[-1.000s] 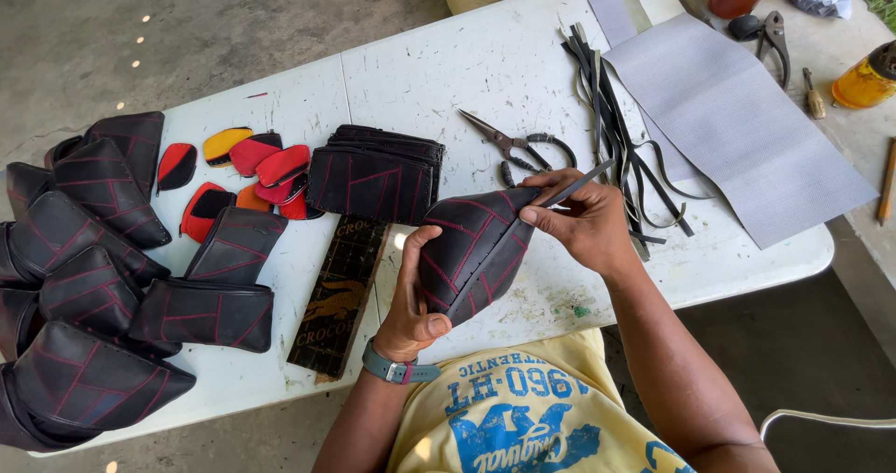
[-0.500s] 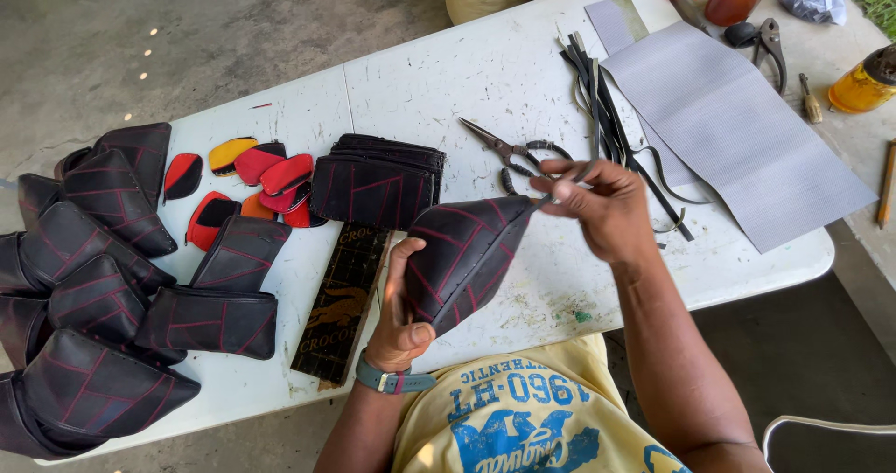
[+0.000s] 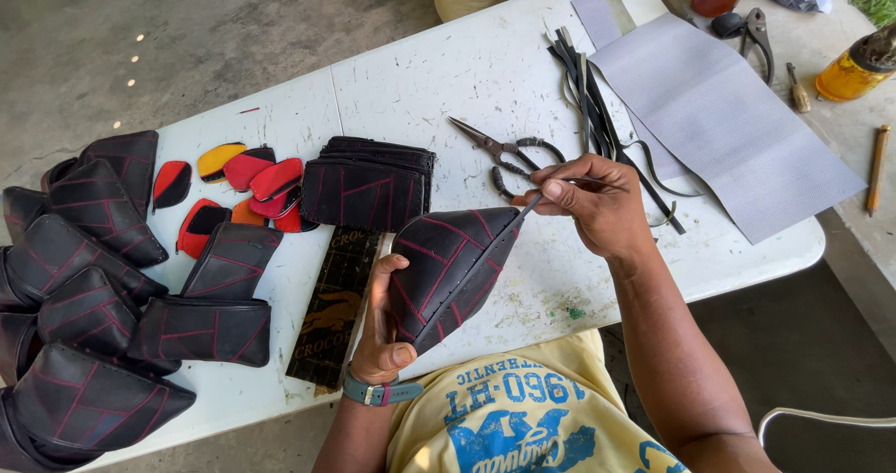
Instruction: The person assembles small black pouches with red stitching by inserting red fabric pieces into the openings, folding the edges, and trimming excess material with scissors. The person handles multiple pouches one at a time, turning them over and adjusting the seams before placing them on the table.
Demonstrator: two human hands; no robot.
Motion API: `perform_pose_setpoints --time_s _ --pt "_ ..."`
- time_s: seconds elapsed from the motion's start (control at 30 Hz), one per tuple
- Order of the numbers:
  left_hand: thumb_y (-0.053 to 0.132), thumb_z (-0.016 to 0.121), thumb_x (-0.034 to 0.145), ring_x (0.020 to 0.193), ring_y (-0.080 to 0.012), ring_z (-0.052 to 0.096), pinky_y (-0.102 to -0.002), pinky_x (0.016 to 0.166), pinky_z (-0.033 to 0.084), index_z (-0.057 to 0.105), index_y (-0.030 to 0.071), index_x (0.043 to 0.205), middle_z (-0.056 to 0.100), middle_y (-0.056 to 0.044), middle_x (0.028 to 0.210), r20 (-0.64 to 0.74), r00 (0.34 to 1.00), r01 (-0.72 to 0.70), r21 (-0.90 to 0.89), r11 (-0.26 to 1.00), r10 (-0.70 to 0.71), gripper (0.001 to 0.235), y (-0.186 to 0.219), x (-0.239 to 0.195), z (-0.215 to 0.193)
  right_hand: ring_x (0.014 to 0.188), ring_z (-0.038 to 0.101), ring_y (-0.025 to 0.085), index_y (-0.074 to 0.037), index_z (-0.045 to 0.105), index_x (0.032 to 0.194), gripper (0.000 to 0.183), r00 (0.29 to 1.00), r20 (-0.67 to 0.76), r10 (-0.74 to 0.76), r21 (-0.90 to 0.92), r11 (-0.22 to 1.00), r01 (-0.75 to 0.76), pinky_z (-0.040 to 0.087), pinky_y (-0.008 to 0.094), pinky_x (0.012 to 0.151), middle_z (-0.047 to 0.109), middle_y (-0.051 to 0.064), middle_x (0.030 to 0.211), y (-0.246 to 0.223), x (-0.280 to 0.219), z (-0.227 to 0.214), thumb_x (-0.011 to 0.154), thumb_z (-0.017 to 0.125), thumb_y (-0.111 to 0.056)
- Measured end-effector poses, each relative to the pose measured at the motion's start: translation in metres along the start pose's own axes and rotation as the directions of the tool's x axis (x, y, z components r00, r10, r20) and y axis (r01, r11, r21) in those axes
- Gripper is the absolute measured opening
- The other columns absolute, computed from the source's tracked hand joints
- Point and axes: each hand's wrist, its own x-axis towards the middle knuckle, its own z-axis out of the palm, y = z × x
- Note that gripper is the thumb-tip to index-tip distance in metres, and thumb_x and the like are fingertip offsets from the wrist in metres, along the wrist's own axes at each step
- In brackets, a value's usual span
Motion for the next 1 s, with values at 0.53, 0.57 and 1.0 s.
perform_pose_setpoints --time_s 0.53,0.57,1.0 --pt "0.027 0.097 0.063 0.140 -0.0379 0.046 -0.052 0.114 0.045 0.031 0.014 0.152 0.042 -0.021 0.154 0.090 0.995 -0.015 -0.235 0.972 0.037 0.111 -0.016 0.012 -0.024 0.083 0.076 0.026 0.005 0.066 0.097 0.011 0.967 0.167 0.195 0.452 0.856 -0.250 0.066 0.033 0.072 0.072 0.024 0.108 0.021 -0.010 0.001 0.100 0.068 -0.005" --pt "0.023 0.096 0.062 0.139 -0.0377 0.044 -0.051 0.111 0.043 0.033 0.013 0.154 0.041 -0.021 0.155 0.052 0.999 0.016 -0.185 0.983 -0.007 0.112 -0.019 0.020 -0.031 0.083 0.076 0.025 0.005 0.065 0.097 0.011 0.967 0.179 0.179 0.465 0.851 -0.244 0.065 0.033 0.071 0.072 0.025 0.107 0.016 -0.014 0.002 0.101 0.068 -0.005" --pt "0.015 0.092 0.080 0.123 -0.0313 0.068 -0.041 0.101 0.059 0.064 0.005 0.129 0.065 -0.015 0.133 0.167 0.875 -0.341 0.880 0.331 0.455 0.058 0.011 0.039 0.082 0.082 0.074 0.019 0.006 0.068 0.097 0.018 0.972 0.133 0.191 -0.129 0.976 -0.174 0.065 0.030 0.069 0.075 0.019 0.105 -0.009 -0.054 0.048 0.096 0.070 -0.012"
